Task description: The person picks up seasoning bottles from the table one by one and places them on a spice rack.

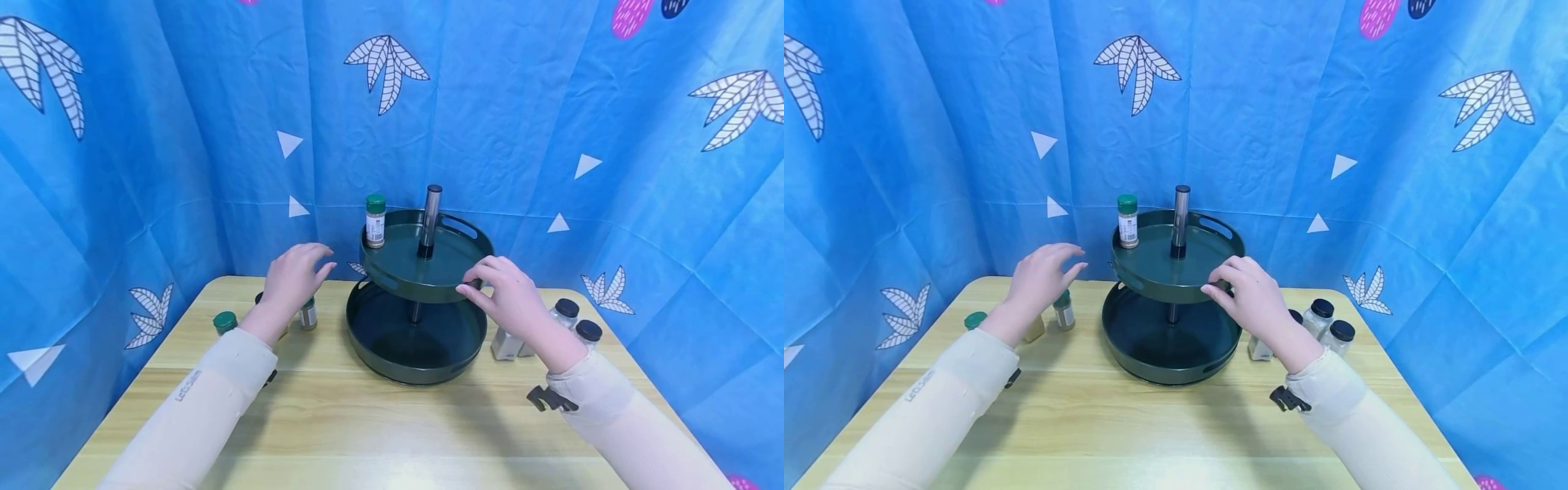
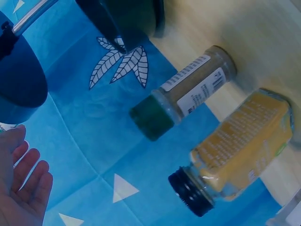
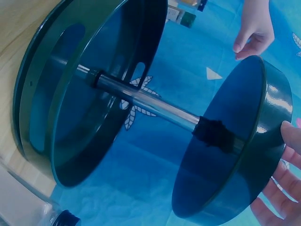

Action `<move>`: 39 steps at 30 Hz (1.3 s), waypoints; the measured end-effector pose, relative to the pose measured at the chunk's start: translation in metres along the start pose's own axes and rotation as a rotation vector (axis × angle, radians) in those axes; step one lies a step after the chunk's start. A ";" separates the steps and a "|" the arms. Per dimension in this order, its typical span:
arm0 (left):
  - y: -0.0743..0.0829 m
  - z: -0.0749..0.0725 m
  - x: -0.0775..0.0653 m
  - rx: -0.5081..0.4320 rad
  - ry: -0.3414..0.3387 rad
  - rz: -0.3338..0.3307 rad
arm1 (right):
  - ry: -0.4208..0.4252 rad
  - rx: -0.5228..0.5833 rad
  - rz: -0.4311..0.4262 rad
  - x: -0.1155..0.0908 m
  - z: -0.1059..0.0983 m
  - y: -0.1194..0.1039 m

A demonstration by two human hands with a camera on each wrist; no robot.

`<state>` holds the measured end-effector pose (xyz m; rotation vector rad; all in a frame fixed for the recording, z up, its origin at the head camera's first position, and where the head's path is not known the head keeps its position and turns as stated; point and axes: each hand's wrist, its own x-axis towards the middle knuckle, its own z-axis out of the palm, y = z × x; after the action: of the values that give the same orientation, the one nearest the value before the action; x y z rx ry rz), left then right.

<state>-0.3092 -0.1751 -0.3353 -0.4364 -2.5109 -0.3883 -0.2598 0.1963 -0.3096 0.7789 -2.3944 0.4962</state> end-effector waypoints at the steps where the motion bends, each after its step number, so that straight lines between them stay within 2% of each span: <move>1: -0.001 0.002 0.000 -0.004 -0.003 -0.001 | 0.002 -0.001 0.000 0.000 0.000 0.000; 10: -0.009 0.015 -0.011 -0.016 -0.039 -0.039 | 0.014 -0.006 -0.014 0.000 0.001 0.000; 19: -0.020 0.026 -0.022 -0.020 -0.035 -0.047 | 0.004 -0.010 0.001 0.000 0.000 -0.002; 39: -0.033 0.044 -0.036 -0.016 -0.066 -0.115 | -0.003 -0.021 0.003 0.000 0.000 -0.002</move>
<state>-0.3142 -0.1972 -0.3968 -0.3165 -2.6064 -0.4460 -0.2586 0.1952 -0.3091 0.7677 -2.4002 0.4712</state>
